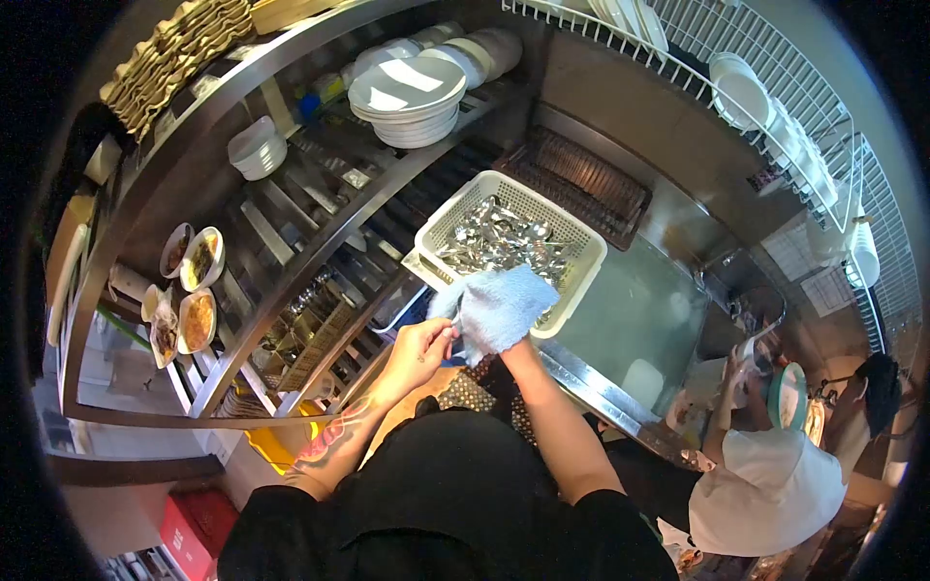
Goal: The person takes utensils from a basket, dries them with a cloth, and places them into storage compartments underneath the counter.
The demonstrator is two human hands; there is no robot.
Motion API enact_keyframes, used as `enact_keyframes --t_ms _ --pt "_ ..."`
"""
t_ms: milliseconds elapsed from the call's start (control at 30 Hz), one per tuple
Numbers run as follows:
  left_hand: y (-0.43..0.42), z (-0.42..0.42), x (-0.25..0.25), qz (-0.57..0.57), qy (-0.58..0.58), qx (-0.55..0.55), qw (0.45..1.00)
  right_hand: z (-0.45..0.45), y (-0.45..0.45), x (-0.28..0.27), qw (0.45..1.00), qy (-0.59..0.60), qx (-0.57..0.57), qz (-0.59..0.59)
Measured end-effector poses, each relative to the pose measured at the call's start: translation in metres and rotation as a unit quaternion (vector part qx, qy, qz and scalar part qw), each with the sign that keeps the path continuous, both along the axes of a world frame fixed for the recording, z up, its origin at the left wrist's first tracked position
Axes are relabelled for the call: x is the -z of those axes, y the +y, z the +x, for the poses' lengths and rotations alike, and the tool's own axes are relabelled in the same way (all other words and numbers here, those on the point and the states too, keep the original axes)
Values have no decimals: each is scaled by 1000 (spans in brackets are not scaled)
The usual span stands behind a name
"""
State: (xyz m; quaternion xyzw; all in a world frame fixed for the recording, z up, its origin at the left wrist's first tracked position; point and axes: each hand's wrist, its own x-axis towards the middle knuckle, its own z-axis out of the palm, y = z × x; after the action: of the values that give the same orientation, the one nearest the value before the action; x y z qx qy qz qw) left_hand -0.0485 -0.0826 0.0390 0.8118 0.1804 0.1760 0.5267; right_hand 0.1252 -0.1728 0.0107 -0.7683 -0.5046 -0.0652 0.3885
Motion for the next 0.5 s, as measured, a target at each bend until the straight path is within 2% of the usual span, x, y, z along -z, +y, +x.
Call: enact_keyframes --t_ms 67,100,133,200,233,267,333,367,400,467,500 --pt "4 -3 2 -46 -18 -6 999 -6 0 -13 988 87 68 111" --pt "5 -6 0 -79 -37 -21 996 -10 -5 -52 993 -73 46 79" --pt "9 -9 -3 -167 -40 -45 984 -14 -5 -68 993 -74 46 82" --pt "22 -7 17 -233 -116 -62 963 -21 -4 -81 998 -59 -26 -28" --pt "26 -3 22 -154 -152 -94 972 -25 0 -74 989 -141 -13 -31" --pt "25 2 23 -155 -152 -94 972 -32 4 -68 989 -141 -13 -32" --pt "21 13 23 -42 -130 -119 983 -48 9 -52 967 -223 12 -124" --pt "20 16 12 94 -112 -95 985 -53 15 -40 965 -219 43 -136" --pt "18 14 -1 167 -108 -87 976 -51 15 -32 965 -220 43 -136" --pt "25 13 -2 91 -133 -39 986 -44 17 -25 983 -177 29 -40" --pt "31 16 7 -64 -135 -15 989 -39 21 -14 984 -170 15 49"
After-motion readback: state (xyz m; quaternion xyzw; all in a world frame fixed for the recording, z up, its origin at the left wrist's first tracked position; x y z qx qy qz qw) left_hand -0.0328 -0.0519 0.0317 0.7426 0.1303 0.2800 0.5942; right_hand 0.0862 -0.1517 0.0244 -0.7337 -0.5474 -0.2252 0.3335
